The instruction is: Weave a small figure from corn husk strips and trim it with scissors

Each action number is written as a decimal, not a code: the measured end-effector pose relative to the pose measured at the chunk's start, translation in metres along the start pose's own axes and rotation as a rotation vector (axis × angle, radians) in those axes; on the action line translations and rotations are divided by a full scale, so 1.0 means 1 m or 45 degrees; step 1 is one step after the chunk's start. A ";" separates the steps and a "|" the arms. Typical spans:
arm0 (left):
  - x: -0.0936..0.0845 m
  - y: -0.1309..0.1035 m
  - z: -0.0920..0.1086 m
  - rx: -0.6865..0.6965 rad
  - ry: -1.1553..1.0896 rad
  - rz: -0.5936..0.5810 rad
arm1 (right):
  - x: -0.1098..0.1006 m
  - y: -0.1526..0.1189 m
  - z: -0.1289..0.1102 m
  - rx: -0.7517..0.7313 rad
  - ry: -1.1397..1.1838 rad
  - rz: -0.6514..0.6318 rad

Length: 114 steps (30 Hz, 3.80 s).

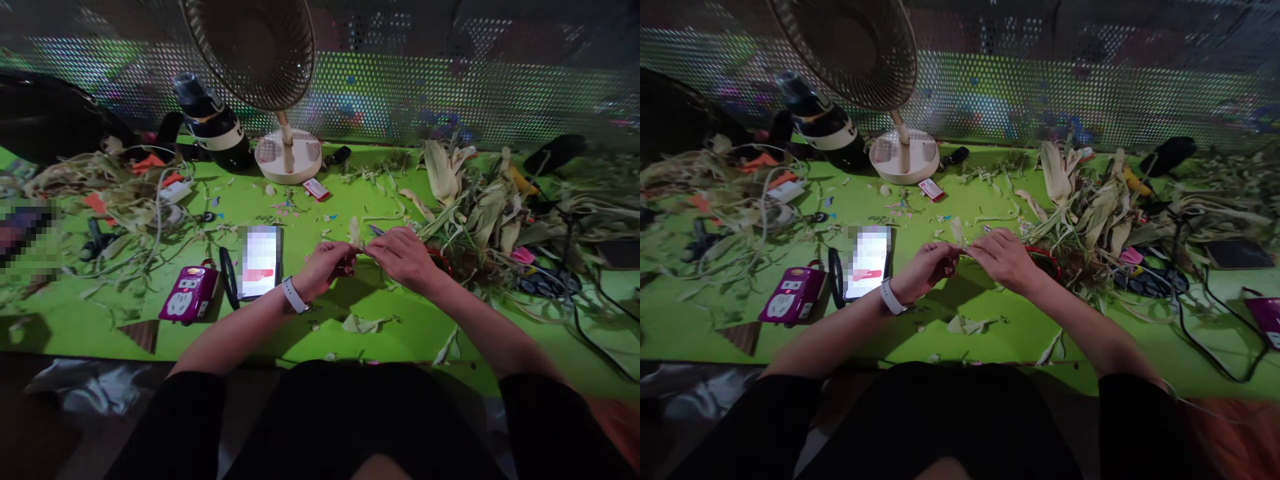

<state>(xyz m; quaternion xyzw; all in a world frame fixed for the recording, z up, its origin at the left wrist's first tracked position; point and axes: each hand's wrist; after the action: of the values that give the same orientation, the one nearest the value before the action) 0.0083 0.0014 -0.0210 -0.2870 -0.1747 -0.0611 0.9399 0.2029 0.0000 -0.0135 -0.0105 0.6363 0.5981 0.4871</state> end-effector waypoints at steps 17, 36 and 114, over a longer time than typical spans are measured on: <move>0.002 0.000 0.007 -0.008 0.210 0.008 | 0.003 -0.004 0.001 -0.046 0.100 -0.019; 0.001 -0.004 0.018 -0.109 0.310 -0.009 | 0.000 -0.001 -0.009 -0.187 0.013 -0.064; 0.001 -0.002 -0.007 0.426 0.165 -0.071 | 0.007 0.006 -0.008 1.348 1.092 -0.071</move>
<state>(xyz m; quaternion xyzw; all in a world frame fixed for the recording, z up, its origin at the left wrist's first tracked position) 0.0105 -0.0048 -0.0253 -0.1172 -0.1294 -0.0758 0.9817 0.1906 -0.0007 -0.0154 -0.0233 0.9795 0.1363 0.1467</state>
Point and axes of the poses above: each hand's wrist, its own y-axis towards the middle knuckle, its own x-axis out of the palm, z = x × y, and after that the axes turned 11 degrees about z, right-handed
